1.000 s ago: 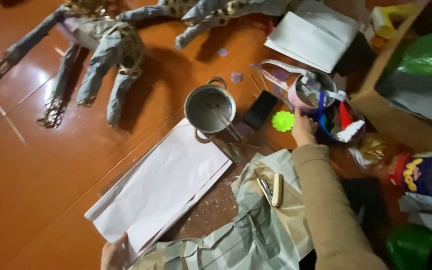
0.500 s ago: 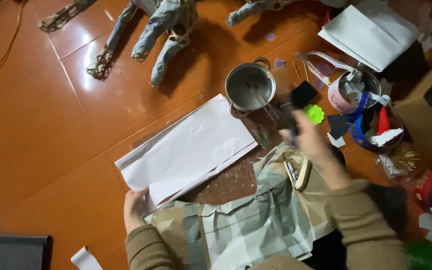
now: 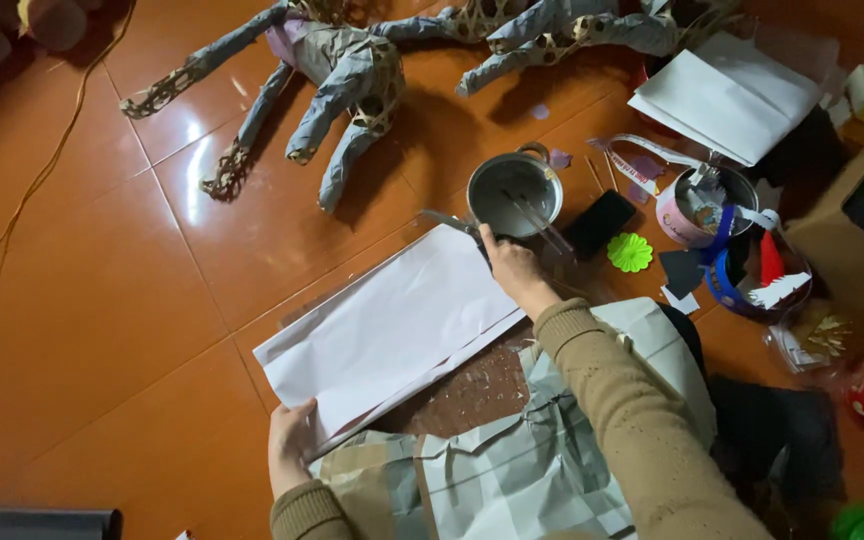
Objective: Constructing and wrapping a giraffe-shaped frame with paper and glue.
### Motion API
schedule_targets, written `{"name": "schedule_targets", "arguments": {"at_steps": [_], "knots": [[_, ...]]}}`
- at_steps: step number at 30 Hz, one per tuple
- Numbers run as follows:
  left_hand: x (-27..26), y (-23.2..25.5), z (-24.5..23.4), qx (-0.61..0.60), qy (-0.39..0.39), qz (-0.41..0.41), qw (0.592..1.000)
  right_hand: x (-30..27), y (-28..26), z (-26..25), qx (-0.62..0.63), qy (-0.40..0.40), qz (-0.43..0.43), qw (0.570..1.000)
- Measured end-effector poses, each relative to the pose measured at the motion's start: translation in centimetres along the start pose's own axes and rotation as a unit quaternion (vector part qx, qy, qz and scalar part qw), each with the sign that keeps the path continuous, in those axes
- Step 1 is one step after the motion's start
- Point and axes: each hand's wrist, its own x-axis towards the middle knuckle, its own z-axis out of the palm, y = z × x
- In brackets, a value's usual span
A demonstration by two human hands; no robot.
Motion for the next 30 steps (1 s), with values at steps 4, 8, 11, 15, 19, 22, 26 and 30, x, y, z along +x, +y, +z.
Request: {"name": "schedule_targets", "arguments": {"at_steps": [4, 8, 11, 15, 19, 22, 26, 30], "knots": [[0.5, -0.4, -0.5, 0.027, -0.005, 0.007, 1.0, 1.9, 4.8, -0.1, 0.022, 0.043, 0.0, 0.999], [0.6, -0.5, -0.9, 0.052, -0.024, 0.026, 0.998, 4.6, 8.9, -2.9, 0.053, 0.04, 0.076, 0.995], [0.6, 0.0, 0.0, 0.035, -0.042, 0.02, 0.998, 4.7, 11.2, -4.9, 0.07, 0.024, 0.103, 0.992], [1.1, 0.5, 3.2, 0.074, -0.032, 0.055, 0.995, 3.6, 14.2, -4.8, 0.103, -0.003, 0.135, 0.986], [-1.2, -0.8, 9.6, 0.025, -0.054, 0.068, 0.996, 0.4, 9.4, -10.6, 0.144, 0.007, 0.106, 0.984], [-1.0, -2.3, 13.2, -0.077, -0.103, 0.06, 0.99, -4.8, 3.2, -14.5, 0.378, 0.006, 0.078, 0.923], [1.1, -3.7, 14.8, 0.044, -0.044, 0.045, 0.997, -13.9, -7.2, -18.1, 0.637, -0.353, 0.27, 0.631], [1.2, -1.8, 14.7, 0.033, -0.065, 0.122, 0.99, -18.8, -13.1, -16.6, 0.676, -0.527, 0.228, 0.461]]}}
